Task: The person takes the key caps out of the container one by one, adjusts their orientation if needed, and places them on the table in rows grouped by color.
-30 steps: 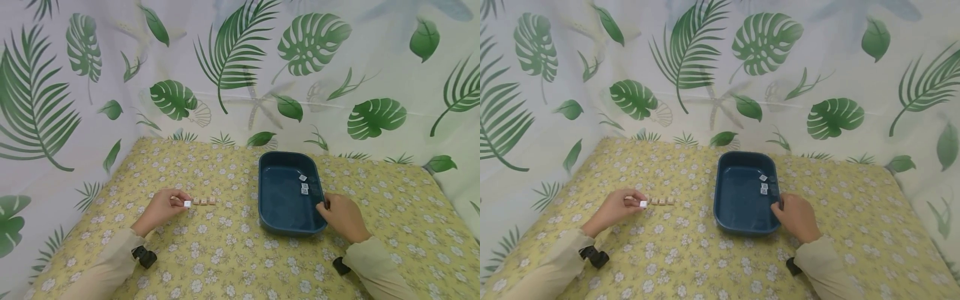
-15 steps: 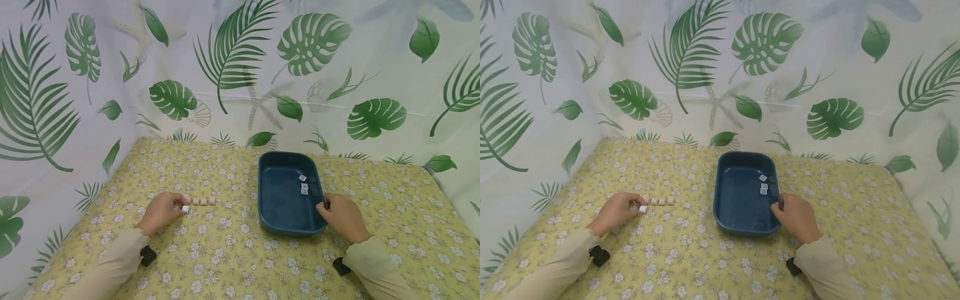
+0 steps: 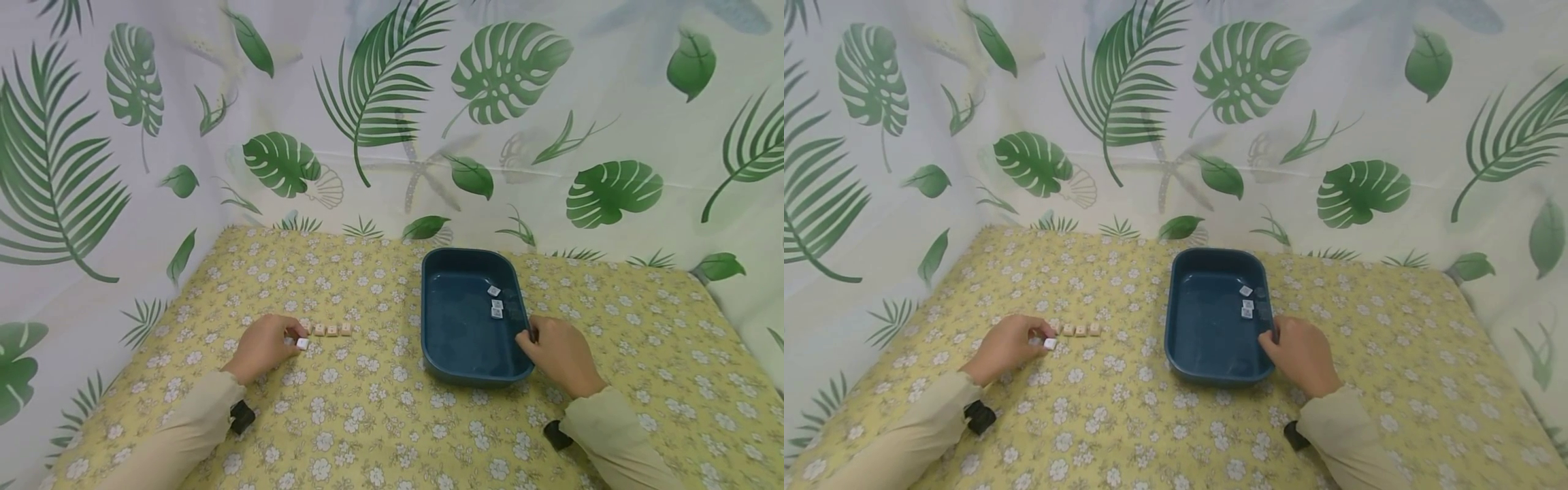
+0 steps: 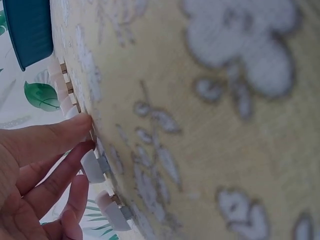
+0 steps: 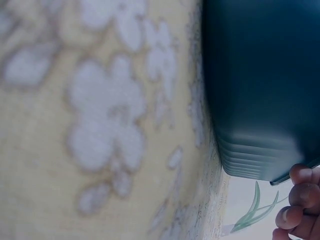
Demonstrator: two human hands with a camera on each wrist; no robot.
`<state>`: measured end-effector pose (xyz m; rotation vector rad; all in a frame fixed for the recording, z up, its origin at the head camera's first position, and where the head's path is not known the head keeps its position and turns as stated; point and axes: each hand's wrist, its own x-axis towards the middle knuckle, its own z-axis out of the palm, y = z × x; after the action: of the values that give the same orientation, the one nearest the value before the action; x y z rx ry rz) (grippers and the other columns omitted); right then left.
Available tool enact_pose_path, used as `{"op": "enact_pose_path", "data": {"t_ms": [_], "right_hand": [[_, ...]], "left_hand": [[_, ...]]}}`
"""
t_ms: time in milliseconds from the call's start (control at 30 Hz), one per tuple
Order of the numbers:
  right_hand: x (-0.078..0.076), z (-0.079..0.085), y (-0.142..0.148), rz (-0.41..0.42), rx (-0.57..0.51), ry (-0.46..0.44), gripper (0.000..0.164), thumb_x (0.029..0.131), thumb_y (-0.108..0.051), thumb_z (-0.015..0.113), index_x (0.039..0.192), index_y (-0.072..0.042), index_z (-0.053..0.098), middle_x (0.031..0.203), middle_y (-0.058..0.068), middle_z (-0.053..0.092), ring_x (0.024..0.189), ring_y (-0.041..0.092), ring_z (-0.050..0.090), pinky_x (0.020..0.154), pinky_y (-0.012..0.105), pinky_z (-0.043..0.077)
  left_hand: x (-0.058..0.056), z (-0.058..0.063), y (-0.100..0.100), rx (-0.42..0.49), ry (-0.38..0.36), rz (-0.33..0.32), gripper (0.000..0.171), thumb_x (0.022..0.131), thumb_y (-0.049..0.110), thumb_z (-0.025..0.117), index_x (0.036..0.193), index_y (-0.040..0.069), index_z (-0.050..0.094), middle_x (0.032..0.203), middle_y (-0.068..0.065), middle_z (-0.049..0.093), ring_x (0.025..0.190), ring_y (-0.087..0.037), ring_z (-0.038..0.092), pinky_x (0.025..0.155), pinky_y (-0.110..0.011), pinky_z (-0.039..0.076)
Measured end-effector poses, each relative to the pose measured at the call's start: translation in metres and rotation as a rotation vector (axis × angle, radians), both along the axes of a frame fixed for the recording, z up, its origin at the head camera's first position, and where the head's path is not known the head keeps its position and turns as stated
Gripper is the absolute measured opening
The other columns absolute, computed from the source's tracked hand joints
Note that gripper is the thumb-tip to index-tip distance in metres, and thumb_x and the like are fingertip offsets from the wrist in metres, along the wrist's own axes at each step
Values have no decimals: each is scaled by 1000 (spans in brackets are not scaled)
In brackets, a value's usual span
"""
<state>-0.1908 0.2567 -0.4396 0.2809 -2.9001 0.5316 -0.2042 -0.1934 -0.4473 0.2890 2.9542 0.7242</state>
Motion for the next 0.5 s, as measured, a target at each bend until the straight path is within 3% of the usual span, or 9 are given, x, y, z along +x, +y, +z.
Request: {"op": "enact_pose_path", "data": {"t_ms": [133, 233, 367, 500], "right_hand": [[0, 0, -1, 2, -4, -1, 32, 88, -12, 49, 58, -13, 39, 48, -1, 32, 42, 11, 26, 45, 23, 21], [0, 0, -1, 5, -2, 0, 32, 88, -11, 50, 57, -13, 39, 48, -2, 31, 42, 11, 25, 45, 23, 21], [0, 1, -1, 1, -1, -4, 33, 87, -11, 50, 57, -13, 39, 48, -2, 31, 42, 11, 25, 45, 23, 21], [0, 1, -1, -2, -5, -6, 33, 88, -11, 51, 57, -13, 39, 48, -1, 31, 42, 11, 26, 45, 23, 22]], "left_hand": [[1, 5, -1, -4, 13, -2, 16, 76, 11, 77, 90, 15, 72, 90, -2, 71, 74, -13, 62, 63, -31, 52], [2, 18, 3, -28, 37, -17, 16, 77, 11, 76, 93, 13, 73, 91, -4, 71, 73, -14, 63, 59, -30, 50], [-2, 52, 26, -69, 88, -75, 18, 81, 14, 73, 98, 10, 73, 96, -6, 72, 79, -17, 64, 60, -30, 51], [-11, 88, 67, -80, 132, -167, 17, 84, 20, 71, 100, 14, 72, 101, -3, 71, 88, -18, 64, 71, -32, 54]]}}
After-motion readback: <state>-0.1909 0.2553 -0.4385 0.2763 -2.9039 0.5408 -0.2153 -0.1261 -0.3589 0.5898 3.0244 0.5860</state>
